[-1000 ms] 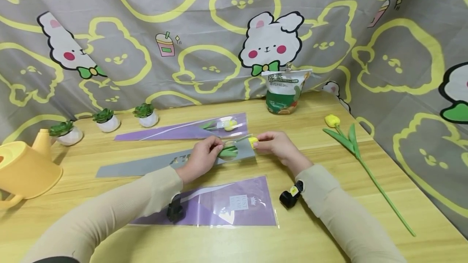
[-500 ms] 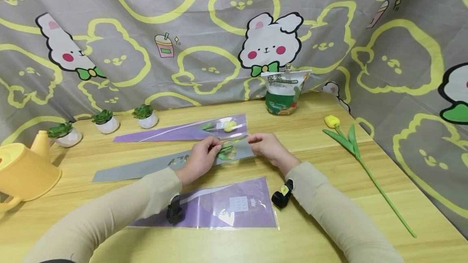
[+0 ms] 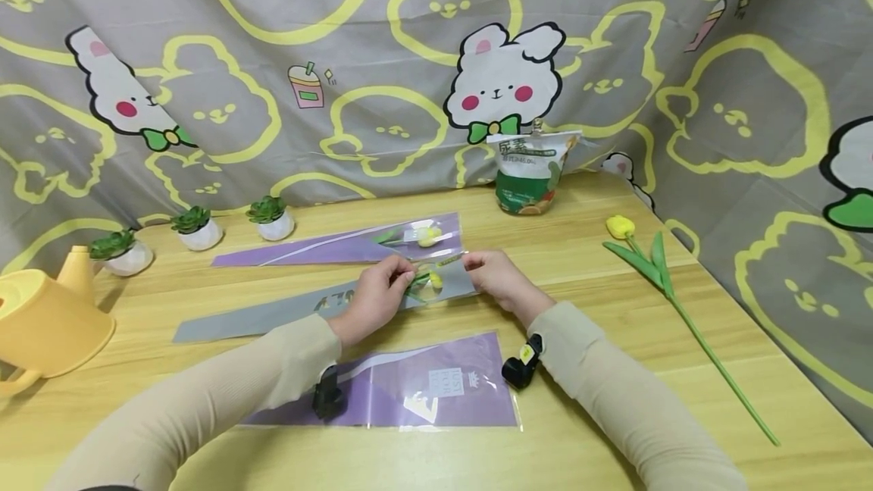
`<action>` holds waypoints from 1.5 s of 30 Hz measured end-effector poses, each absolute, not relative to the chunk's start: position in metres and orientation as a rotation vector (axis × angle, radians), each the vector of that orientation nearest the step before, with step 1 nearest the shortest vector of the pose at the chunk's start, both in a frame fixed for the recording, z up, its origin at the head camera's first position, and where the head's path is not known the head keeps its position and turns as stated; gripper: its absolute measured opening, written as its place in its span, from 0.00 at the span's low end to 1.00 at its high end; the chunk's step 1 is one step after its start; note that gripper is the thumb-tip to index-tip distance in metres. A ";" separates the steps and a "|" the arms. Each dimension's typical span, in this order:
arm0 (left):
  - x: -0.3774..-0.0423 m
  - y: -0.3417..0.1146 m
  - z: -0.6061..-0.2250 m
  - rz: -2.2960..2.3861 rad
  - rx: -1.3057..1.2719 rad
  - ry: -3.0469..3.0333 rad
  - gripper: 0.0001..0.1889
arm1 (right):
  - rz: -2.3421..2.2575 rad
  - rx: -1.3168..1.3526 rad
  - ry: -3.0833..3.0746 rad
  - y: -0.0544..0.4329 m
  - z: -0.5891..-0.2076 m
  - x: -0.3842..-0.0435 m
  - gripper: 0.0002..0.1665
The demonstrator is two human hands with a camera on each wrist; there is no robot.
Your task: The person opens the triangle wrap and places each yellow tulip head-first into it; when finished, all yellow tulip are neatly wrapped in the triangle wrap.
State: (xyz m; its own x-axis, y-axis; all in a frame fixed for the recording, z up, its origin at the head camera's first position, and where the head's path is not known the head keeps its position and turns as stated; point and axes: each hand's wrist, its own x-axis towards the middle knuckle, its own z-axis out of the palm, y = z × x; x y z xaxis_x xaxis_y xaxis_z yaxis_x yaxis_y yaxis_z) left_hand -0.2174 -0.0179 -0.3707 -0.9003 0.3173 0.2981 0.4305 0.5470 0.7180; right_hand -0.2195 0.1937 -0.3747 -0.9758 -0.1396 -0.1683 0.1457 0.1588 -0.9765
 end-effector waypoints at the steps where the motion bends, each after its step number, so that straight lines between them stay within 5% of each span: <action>1: -0.217 -0.018 -0.371 -1.280 -0.645 -2.638 0.03 | -1.900 0.005 2.218 0.193 -0.375 -0.220 0.13; 14: -0.218 -0.018 -0.370 -1.284 -0.629 -2.675 0.03 | -1.853 -0.022 2.237 0.191 -0.375 -0.221 0.27; 30: -0.220 -0.017 -0.369 -1.242 -0.711 -2.697 0.02 | -1.921 -0.035 2.096 0.203 -0.375 -0.216 0.24; 45: -0.223 -0.015 -0.371 -1.244 -0.692 -2.702 0.02 | -1.882 -0.035 2.107 0.198 -0.378 -0.219 0.30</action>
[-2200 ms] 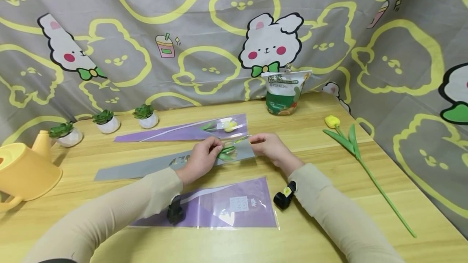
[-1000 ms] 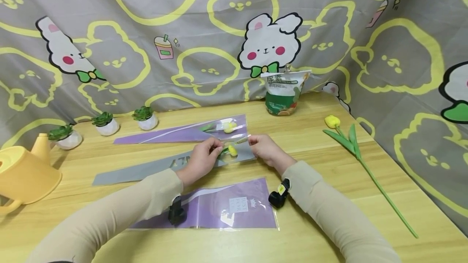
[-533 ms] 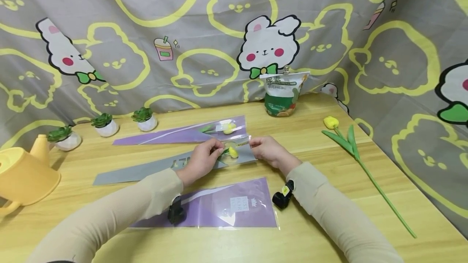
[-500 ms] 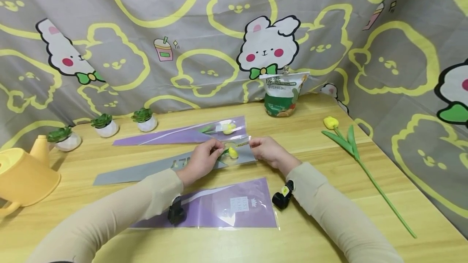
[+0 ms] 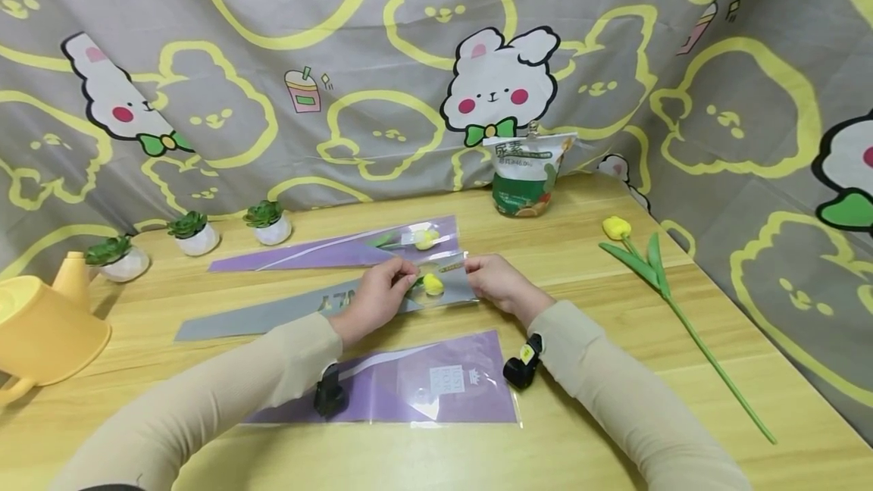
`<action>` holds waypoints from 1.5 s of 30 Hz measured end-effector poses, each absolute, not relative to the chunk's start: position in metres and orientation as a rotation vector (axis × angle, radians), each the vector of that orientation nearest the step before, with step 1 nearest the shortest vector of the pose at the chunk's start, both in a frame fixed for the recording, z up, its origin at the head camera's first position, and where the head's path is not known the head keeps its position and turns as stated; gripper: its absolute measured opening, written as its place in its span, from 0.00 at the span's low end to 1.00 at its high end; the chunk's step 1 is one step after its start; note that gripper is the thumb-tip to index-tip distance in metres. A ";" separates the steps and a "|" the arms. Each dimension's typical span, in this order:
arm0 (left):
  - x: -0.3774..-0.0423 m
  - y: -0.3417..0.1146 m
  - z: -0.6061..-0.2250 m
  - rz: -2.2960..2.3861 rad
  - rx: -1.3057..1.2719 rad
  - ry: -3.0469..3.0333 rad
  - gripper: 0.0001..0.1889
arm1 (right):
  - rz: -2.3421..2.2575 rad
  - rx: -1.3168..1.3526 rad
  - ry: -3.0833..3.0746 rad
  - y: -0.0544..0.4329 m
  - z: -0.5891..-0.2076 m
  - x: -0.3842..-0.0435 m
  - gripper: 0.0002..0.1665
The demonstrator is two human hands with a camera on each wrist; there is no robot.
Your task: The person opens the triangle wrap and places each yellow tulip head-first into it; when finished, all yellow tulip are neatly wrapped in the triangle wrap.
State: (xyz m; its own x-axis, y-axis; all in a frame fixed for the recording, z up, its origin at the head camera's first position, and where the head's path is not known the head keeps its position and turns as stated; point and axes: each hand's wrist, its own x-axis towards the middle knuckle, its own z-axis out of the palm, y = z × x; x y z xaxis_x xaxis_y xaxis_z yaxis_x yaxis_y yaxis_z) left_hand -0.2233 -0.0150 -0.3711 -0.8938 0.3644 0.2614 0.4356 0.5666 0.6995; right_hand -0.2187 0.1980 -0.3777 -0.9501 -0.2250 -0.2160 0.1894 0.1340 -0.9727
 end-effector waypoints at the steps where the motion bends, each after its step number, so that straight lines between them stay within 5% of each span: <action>1: -0.223 -0.015 -0.371 -1.249 -0.686 -2.705 0.02 | -1.888 -0.032 2.101 0.197 -0.378 -0.219 0.30; 17: -0.225 -0.017 -0.371 -1.238 -0.699 -2.722 0.02 | -1.953 -0.006 1.999 0.216 -0.364 -0.213 0.24; 30: -0.220 -0.036 -0.341 -1.441 -0.674 -2.718 0.09 | -1.920 -0.050 2.005 0.262 -0.355 -0.195 0.33; 34: -0.203 -0.044 -0.330 -1.520 -0.711 -2.728 0.10 | -1.920 -0.078 2.018 0.279 -0.348 -0.183 0.33; 40: -0.168 -0.046 -0.327 -1.638 -0.915 -2.695 0.12 | -2.070 -0.190 1.952 0.317 -0.342 -0.164 0.14; 45: -0.152 -0.040 -0.335 -1.591 -1.064 -2.699 0.12 | -2.214 -0.312 1.823 0.355 -0.343 -0.149 0.20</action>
